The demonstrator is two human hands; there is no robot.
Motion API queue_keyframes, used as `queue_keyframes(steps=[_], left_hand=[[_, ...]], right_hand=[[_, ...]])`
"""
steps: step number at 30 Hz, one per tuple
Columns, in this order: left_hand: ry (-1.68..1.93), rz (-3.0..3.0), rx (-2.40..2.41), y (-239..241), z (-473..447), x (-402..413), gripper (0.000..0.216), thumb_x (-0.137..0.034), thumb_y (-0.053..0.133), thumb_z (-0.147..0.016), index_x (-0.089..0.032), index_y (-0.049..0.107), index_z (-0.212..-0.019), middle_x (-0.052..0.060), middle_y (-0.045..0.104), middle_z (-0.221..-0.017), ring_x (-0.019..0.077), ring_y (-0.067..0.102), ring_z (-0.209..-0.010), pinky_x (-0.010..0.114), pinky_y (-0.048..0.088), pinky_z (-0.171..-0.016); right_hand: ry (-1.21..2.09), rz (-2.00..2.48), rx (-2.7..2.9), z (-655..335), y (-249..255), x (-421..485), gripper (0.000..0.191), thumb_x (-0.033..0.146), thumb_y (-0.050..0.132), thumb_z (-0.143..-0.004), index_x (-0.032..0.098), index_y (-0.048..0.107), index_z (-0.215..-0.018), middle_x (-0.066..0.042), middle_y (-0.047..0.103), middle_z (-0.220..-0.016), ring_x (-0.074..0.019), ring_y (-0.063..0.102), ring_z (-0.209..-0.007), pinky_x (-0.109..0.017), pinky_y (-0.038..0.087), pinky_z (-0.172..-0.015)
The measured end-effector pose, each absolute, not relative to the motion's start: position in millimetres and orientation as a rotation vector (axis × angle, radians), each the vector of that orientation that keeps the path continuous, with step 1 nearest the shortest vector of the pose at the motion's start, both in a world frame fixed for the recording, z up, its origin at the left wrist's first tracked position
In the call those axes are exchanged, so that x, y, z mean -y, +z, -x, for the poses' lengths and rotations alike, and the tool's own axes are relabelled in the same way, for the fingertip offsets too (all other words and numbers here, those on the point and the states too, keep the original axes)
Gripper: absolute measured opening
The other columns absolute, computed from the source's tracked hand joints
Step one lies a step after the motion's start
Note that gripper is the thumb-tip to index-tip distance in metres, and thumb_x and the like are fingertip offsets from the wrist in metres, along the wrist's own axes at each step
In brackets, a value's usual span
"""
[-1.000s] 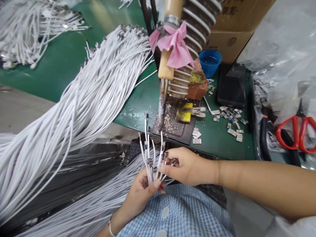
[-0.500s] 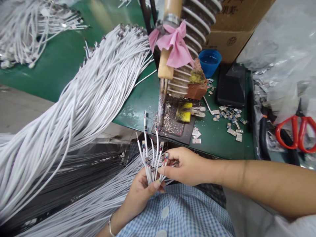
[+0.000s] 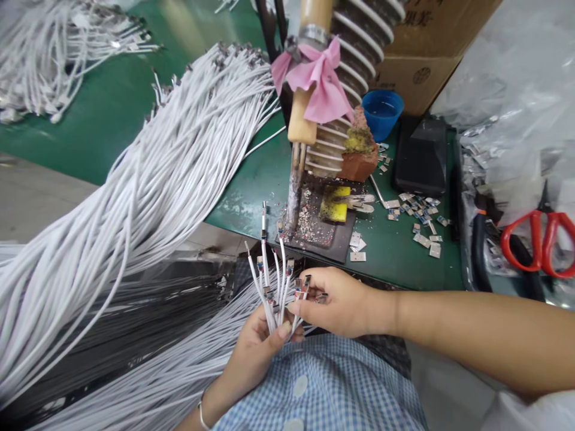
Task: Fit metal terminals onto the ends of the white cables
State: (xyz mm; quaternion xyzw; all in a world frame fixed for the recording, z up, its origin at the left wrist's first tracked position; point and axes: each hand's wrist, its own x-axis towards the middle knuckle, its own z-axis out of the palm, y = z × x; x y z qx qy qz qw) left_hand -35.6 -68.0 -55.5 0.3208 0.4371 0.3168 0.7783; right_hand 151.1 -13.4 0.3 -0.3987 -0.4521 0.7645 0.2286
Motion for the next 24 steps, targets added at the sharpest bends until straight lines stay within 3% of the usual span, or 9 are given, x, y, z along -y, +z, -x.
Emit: queue_keyframes(steps=[4,11,24], left_hand=[[0.717,-0.756,-0.991,-59.6,38.8,69.0,0.022,-0.029,0.064,-0.077,-0.018,0.062,-0.095,0.005,0.067,-0.093,0.0188,0.061,-0.084,0.029,0.046,-0.075],[0.737,-0.785,-1.047,-63.5,42.0,70.3,0.020,-0.027,0.064,-0.077,-0.019,0.063,-0.094,0.003,0.067,-0.090,0.0185,0.059,-0.086,0.029,0.043,-0.080],[0.767,-0.717,-1.056,-64.3,40.3,70.8,0.022,-0.031,0.064,-0.076,-0.018,0.064,-0.094,0.004,0.068,-0.093,0.0211,0.059,-0.089,0.032,0.044,-0.080]], right_hand=[[2.073,1.160,1.290,-151.6,1.4,12.0,0.019,0.031,0.059,-0.075,0.016,0.048,-0.073,0.001,0.051,-0.068,-0.0112,0.050,-0.061,-0.025,0.043,-0.060],[2.051,1.184,1.367,-151.9,0.7,12.1,0.027,0.039,0.060,-0.075,0.016,0.046,-0.071,0.002,0.047,-0.066,-0.0105,0.043,-0.059,-0.024,0.038,-0.057],[2.028,1.178,1.399,-152.0,2.4,11.3,0.020,0.030,0.057,-0.075,0.017,0.044,-0.068,0.005,0.042,-0.061,-0.0084,0.038,-0.055,-0.021,0.034,-0.052]])
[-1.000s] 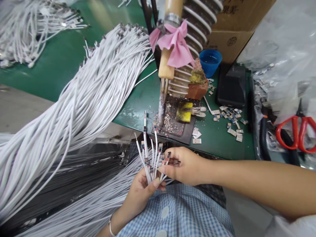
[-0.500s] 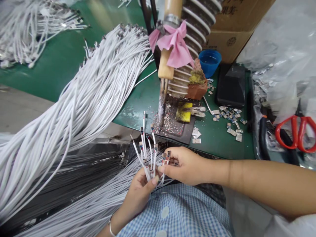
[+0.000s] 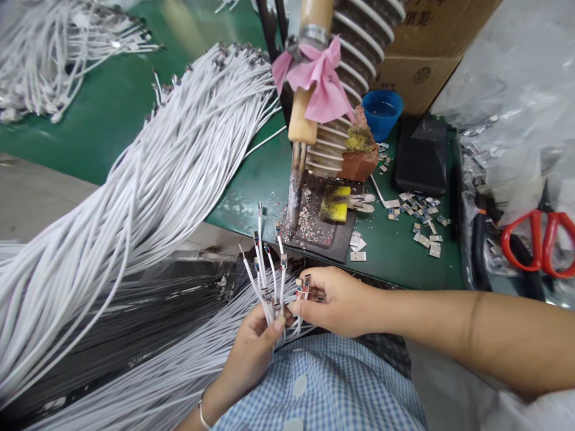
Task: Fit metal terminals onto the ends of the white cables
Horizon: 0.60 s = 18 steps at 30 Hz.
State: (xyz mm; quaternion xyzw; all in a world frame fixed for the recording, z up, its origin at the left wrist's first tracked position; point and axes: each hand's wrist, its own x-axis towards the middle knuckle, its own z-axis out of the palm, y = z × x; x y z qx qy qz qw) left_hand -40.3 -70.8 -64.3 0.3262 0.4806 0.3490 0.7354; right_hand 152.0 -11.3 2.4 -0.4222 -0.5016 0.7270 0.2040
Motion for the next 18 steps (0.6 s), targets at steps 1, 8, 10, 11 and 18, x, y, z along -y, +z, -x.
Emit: queue_keyframes(steps=[1,8,10,11,18], left_hand=[[0.761,-0.723,-1.062,-63.7,40.3,70.2,0.020,-0.031,0.064,-0.077,-0.019,0.064,-0.093,0.004,0.068,-0.090,0.0198,0.060,-0.086,0.030,0.044,-0.079],[0.760,-0.713,-1.108,-61.8,40.2,67.8,0.019,-0.032,0.066,-0.075,-0.017,0.064,-0.086,0.002,0.065,-0.074,0.0150,0.057,-0.071,0.026,0.043,-0.069],[0.764,-0.693,-1.116,-61.1,39.7,67.6,0.020,-0.032,0.066,-0.074,-0.016,0.063,-0.086,0.002,0.064,-0.075,0.0153,0.057,-0.072,0.027,0.043,-0.069],[0.768,-0.683,-1.119,-60.7,39.5,67.5,0.019,-0.032,0.066,-0.075,-0.016,0.063,-0.086,0.001,0.064,-0.075,0.0152,0.056,-0.072,0.027,0.043,-0.070],[0.795,-0.653,-1.101,-60.7,40.1,67.6,0.014,-0.030,0.065,-0.076,-0.016,0.062,-0.080,0.000,0.061,-0.071,0.0134,0.054,-0.070,0.025,0.042,-0.070]], right_hand=[[2.040,1.164,1.375,-151.6,2.8,11.2,0.019,0.029,0.057,-0.075,0.017,0.044,-0.068,0.005,0.043,-0.061,-0.0085,0.039,-0.055,-0.021,0.035,-0.053],[2.065,1.132,1.325,-151.7,1.6,12.2,0.019,0.027,0.058,-0.075,0.017,0.044,-0.069,0.005,0.044,-0.062,-0.0085,0.040,-0.056,-0.022,0.036,-0.054],[2.065,1.132,1.331,-151.7,2.2,12.4,0.017,0.026,0.057,-0.075,0.017,0.043,-0.068,0.005,0.042,-0.062,-0.0082,0.038,-0.055,-0.021,0.034,-0.053],[2.067,1.132,1.329,-151.6,2.7,12.3,0.017,0.025,0.056,-0.075,0.017,0.043,-0.068,0.005,0.041,-0.062,-0.0081,0.037,-0.055,-0.021,0.034,-0.053],[2.045,1.220,1.422,-152.1,1.6,9.8,0.020,0.028,0.055,-0.075,0.018,0.041,-0.065,0.005,0.038,-0.059,-0.0082,0.034,-0.053,-0.021,0.031,-0.050]])
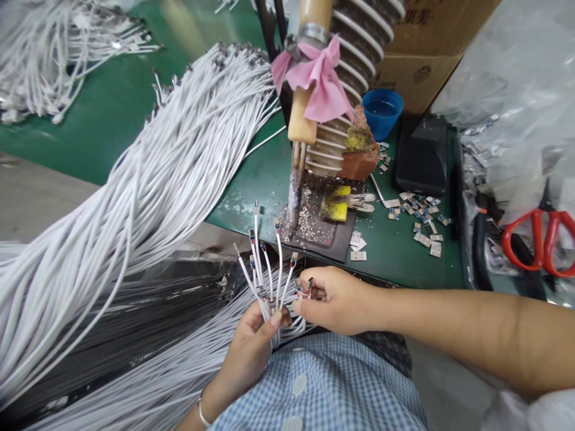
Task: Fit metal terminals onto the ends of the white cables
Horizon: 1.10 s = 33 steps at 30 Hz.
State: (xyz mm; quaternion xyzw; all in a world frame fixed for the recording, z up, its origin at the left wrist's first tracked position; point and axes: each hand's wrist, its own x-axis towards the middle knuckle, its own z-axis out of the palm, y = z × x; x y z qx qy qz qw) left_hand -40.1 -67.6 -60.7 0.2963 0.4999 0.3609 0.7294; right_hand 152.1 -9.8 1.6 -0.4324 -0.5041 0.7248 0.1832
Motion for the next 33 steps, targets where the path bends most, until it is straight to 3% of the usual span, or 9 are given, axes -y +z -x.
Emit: queue_keyframes(steps=[7,21,27,33], left_hand=[[0.805,-0.661,-1.040,-62,41,68,0.010,-0.026,0.062,-0.080,-0.018,0.063,-0.085,-0.001,0.063,-0.076,0.0116,0.054,-0.072,0.023,0.042,-0.071],[0.788,-0.714,-0.993,-65,42,69,0.011,-0.029,0.063,-0.079,-0.019,0.061,-0.084,-0.004,0.055,-0.070,0.0089,0.047,-0.062,0.021,0.038,-0.059],[0.765,-0.688,-1.025,-66,42,71,0.023,-0.034,0.068,-0.072,-0.016,0.057,-0.082,-0.002,0.054,-0.067,0.0090,0.045,-0.058,0.021,0.036,-0.055],[0.692,-0.669,-0.941,-62,32,73,0.032,-0.034,0.075,-0.064,-0.016,0.053,-0.079,-0.007,0.042,-0.056,0.0059,0.035,-0.050,0.018,0.029,-0.048]], right_hand=[[2.004,1.294,1.498,-154,-1,10,0.026,0.034,0.058,-0.077,0.018,0.042,-0.064,0.007,0.036,-0.055,-0.0078,0.032,-0.051,-0.021,0.028,-0.048],[2.118,1.196,1.254,-151,0,11,0.039,0.045,0.070,-0.068,0.016,0.045,-0.061,0.007,0.042,-0.054,-0.0067,0.034,-0.050,-0.020,0.028,-0.047],[2.122,1.229,1.237,-152,-2,13,0.040,0.046,0.072,-0.064,0.016,0.045,-0.060,0.007,0.042,-0.053,-0.0072,0.036,-0.051,-0.020,0.030,-0.048],[2.074,1.256,1.258,-150,-5,16,0.039,0.046,0.070,-0.067,0.016,0.045,-0.060,0.007,0.042,-0.055,-0.0071,0.036,-0.051,-0.020,0.031,-0.049]])
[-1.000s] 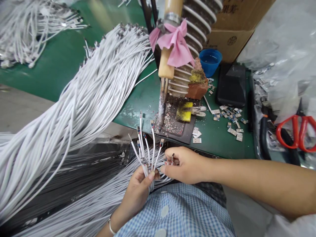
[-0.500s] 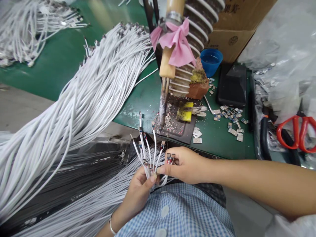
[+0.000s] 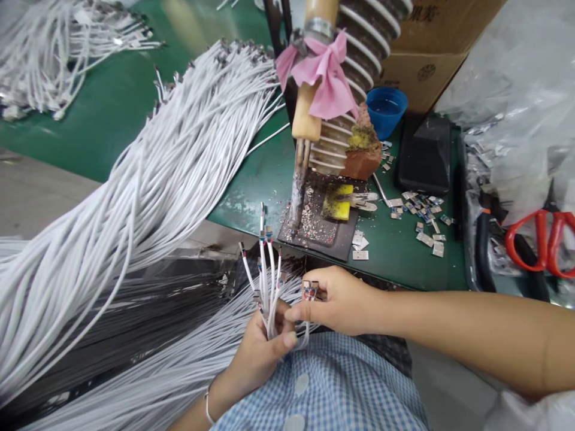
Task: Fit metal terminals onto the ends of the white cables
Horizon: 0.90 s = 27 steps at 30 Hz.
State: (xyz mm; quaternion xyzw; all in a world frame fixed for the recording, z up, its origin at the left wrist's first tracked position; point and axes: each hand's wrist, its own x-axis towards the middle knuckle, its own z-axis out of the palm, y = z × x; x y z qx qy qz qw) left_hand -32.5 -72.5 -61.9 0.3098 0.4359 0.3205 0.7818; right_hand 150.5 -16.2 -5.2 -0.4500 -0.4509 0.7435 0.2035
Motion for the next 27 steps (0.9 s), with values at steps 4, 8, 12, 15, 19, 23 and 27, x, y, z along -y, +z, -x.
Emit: queue_keyframes(steps=[4,8,12,15,19,23,27], left_hand=[[0.741,-0.681,-0.952,-55,17,69,0.034,-0.029,0.078,-0.060,-0.017,0.052,-0.077,-0.006,0.044,-0.059,0.0063,0.037,-0.052,0.019,0.031,-0.049],[0.794,-0.695,-0.968,-55,9,66,0.026,-0.028,0.074,-0.065,-0.016,0.052,-0.070,-0.004,0.049,-0.060,0.0086,0.043,-0.055,0.021,0.035,-0.052],[0.855,-0.701,-1.007,-59,15,67,0.020,-0.031,0.070,-0.071,-0.016,0.056,-0.071,-0.001,0.055,-0.067,0.0120,0.050,-0.064,0.024,0.039,-0.060],[0.879,-0.704,-1.065,-58,23,65,0.020,-0.034,0.068,-0.072,-0.017,0.057,-0.072,-0.002,0.055,-0.065,0.0101,0.046,-0.058,0.022,0.037,-0.055],[0.874,-0.725,-1.125,-48,34,55,0.020,-0.037,0.062,-0.077,-0.018,0.055,-0.074,-0.004,0.053,-0.056,0.0084,0.041,-0.048,0.021,0.032,-0.049],[0.971,-0.767,-1.200,-41,38,41,0.022,-0.036,0.066,-0.074,-0.017,0.055,-0.071,-0.006,0.047,-0.051,0.0080,0.038,-0.047,0.021,0.030,-0.048],[1.063,-0.698,-1.202,-36,37,28,0.024,-0.037,0.069,-0.070,-0.017,0.054,-0.071,-0.008,0.042,-0.048,0.0064,0.033,-0.043,0.020,0.025,-0.044]], right_hand=[[2.118,1.198,1.201,-149,-6,18,0.037,0.048,0.065,-0.072,0.016,0.048,-0.064,0.002,0.053,-0.060,-0.0102,0.047,-0.056,-0.023,0.038,-0.055],[2.065,1.309,1.249,-150,-7,19,0.039,0.048,0.069,-0.067,0.017,0.047,-0.062,0.005,0.047,-0.055,-0.0092,0.043,-0.052,-0.022,0.034,-0.050],[2.031,1.320,1.315,-150,-6,17,0.034,0.046,0.063,-0.072,0.016,0.049,-0.066,0.003,0.048,-0.057,-0.0103,0.044,-0.053,-0.023,0.036,-0.051],[1.987,1.328,1.410,-151,-4,16,0.026,0.038,0.058,-0.076,0.016,0.048,-0.067,0.003,0.046,-0.057,-0.0097,0.042,-0.053,-0.022,0.035,-0.050],[1.773,1.280,1.840,-154,1,18,0.018,0.032,0.054,-0.081,0.015,0.055,-0.074,0.002,0.050,-0.060,-0.0099,0.044,-0.052,-0.021,0.035,-0.048],[1.395,1.183,2.312,-161,13,22,0.028,0.040,0.056,-0.080,0.016,0.056,-0.094,-0.005,0.061,-0.081,-0.0178,0.056,-0.069,-0.028,0.043,-0.061],[1.097,1.108,2.383,-173,28,24,0.027,0.035,0.051,-0.083,0.018,0.048,-0.104,-0.005,0.059,-0.083,-0.0183,0.056,-0.070,-0.030,0.044,-0.063]])
